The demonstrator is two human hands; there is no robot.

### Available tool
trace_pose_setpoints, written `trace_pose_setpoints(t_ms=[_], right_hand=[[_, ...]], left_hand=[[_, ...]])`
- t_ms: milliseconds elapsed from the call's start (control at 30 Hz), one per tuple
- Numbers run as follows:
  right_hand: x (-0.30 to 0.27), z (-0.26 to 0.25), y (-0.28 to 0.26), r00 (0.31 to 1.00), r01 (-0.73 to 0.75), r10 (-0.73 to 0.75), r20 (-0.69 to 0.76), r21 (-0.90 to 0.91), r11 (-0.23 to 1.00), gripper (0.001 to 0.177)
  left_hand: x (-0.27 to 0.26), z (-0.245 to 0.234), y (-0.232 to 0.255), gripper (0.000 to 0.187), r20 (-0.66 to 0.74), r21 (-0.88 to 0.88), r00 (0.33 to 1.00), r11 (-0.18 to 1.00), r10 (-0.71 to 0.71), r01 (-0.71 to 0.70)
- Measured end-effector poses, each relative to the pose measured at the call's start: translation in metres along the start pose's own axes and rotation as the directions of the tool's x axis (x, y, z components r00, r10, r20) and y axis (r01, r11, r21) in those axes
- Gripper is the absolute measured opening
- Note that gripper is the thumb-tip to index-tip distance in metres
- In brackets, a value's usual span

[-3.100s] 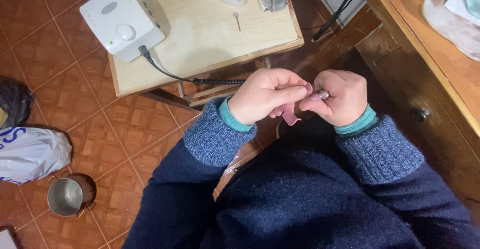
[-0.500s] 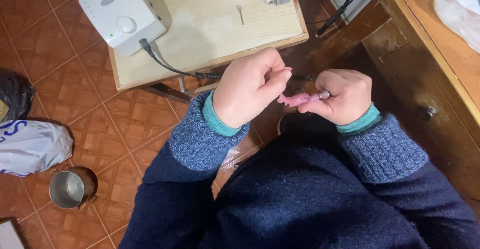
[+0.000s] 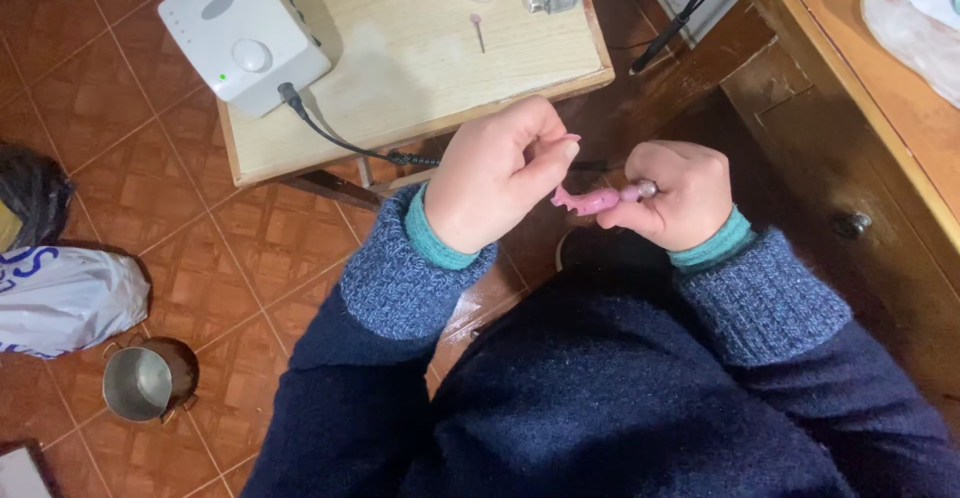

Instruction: The person retrieves a denture from a plastic bag and uses a rotary tool to grind and shape the pink gum portion. They then use a red-handled tool to apply material to the denture and smooth the surface.

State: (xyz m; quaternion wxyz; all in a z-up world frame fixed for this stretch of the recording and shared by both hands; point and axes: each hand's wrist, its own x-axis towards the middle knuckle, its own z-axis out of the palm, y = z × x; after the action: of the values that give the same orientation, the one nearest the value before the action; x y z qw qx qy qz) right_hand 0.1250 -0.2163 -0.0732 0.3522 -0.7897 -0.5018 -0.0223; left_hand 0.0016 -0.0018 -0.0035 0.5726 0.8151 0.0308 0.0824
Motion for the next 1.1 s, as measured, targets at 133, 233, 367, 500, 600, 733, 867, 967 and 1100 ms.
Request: trace_pose_setpoints(t_ms=[133, 233, 367, 500, 600, 733, 867, 967, 1100], right_hand=[[-0.003, 0.002, 0.006, 0.995, 0.089, -0.087, -0.043, 0.048, 0.995, 0.061], [-0.005, 0.003, 0.010, 0.994, 0.101, -0.098, -0.042, 0.089, 0.991, 0.061], [-0.005, 0.006, 0.011, 0.999, 0.048, -0.046, -0.013, 0.122, 0.991, 0.063], [-0.005, 0.007, 0.013, 0.999, 0.032, -0.033, 0.009, 0.133, 0.991, 0.063], [-0.003, 0.006, 0.011, 0.999, 0.011, -0.019, 0.044, 0.174, 0.985, 0.064], [-0.005, 0.008, 0.013, 0.995, -0.032, 0.010, 0.101, 0.220, 0.975, 0.065], [0.010, 0.008, -0.002, 0.990, -0.032, -0.015, 0.137, 0.336, 0.941, 0.056], [-0.001, 0.021, 0.018, 0.979, -0.175, 0.133, 0.152, 0.312, 0.934, 0.041], [-0.010, 0.023, 0.031, 0.930, -0.361, 0.335, 0.151, 0.201, 0.911, 0.032]], left_hand=[[0.001, 0.005, -0.005, 0.017, -0.018, -0.084, 1.000, 0.996, -0.008, 0.007], [0.001, 0.007, -0.007, 0.016, -0.019, -0.099, 1.000, 0.995, 0.005, -0.007], [0.002, 0.007, -0.007, 0.016, 0.006, -0.152, 1.000, 0.988, 0.005, -0.004], [0.002, 0.007, -0.007, 0.015, -0.005, -0.128, 1.000, 0.992, 0.010, -0.011], [0.002, 0.007, -0.009, 0.015, 0.013, -0.212, 1.000, 0.977, 0.000, 0.003], [0.002, 0.009, -0.012, 0.015, 0.000, -0.178, 1.000, 0.984, 0.002, -0.002], [0.006, 0.007, -0.036, 0.016, -0.033, -0.244, 0.999, 0.969, 0.018, -0.025], [0.032, -0.010, -0.066, 0.018, -0.186, -0.130, 0.966, 0.979, -0.177, 0.155], [0.069, -0.026, -0.149, 0.021, -0.488, 0.117, 0.870, 0.984, -0.061, 0.135]])
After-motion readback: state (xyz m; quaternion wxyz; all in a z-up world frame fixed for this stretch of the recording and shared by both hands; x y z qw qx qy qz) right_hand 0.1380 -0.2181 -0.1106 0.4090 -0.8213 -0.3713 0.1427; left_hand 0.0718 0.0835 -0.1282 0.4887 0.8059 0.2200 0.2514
